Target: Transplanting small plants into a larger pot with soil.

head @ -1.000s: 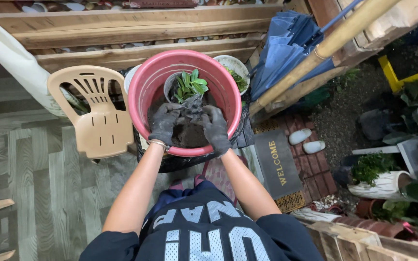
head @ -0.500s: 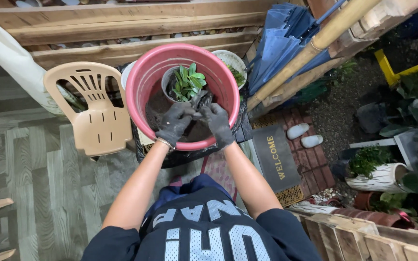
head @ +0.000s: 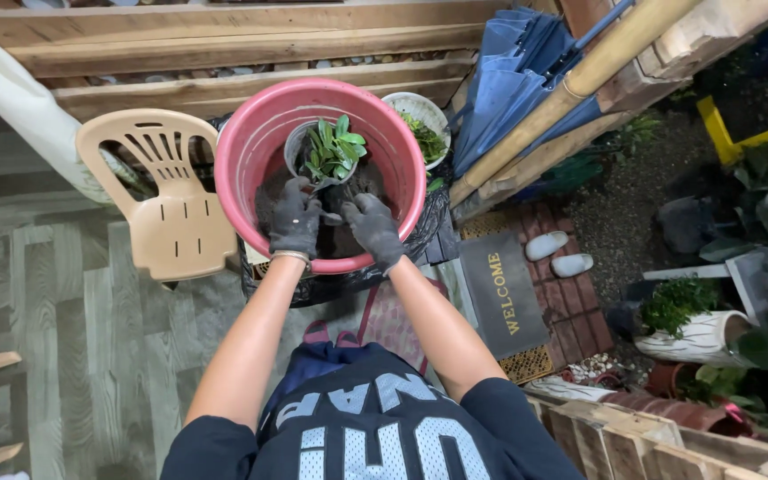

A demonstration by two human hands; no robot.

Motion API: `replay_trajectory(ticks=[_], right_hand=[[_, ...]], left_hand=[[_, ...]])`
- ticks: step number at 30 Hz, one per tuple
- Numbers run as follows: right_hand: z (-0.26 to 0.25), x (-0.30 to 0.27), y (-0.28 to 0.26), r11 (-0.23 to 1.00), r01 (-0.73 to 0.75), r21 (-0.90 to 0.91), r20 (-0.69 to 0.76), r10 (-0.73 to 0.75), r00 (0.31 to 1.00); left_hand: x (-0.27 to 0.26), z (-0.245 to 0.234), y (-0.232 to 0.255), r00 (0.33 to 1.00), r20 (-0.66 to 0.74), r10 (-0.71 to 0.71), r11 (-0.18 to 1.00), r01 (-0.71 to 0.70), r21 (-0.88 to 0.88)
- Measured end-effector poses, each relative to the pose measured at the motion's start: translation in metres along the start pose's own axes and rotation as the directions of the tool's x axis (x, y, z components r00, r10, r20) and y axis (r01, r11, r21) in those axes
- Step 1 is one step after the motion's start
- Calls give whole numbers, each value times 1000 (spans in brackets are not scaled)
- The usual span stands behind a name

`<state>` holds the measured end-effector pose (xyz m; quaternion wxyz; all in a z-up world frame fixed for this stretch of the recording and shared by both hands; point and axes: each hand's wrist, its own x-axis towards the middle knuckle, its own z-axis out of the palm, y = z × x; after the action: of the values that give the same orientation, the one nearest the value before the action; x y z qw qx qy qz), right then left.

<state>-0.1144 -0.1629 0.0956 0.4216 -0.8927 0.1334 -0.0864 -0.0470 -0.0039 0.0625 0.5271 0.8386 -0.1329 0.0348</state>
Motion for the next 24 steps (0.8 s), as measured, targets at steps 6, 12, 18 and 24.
replay_trajectory(ticks=[6, 12, 18, 24], right_hand=[[-14, 5, -32, 986, -158, -46, 16, 159, 987], [-17, 31, 2, 976, -211, -48, -30, 209, 977], [-25, 29, 5, 990, -88, -112, -53, 82, 995], [-21, 28, 14, 997, 69, 17, 58, -70, 996]], left_hand=[[1, 10, -10, 995, -5, 95, 995, -95, -5], [1, 8, -4, 894, 112, 435, 857, -449, 254], [1, 7, -2, 825, 123, 552, 781, -563, 272], [3, 11, -17, 965, 37, 261, 917, -260, 304]])
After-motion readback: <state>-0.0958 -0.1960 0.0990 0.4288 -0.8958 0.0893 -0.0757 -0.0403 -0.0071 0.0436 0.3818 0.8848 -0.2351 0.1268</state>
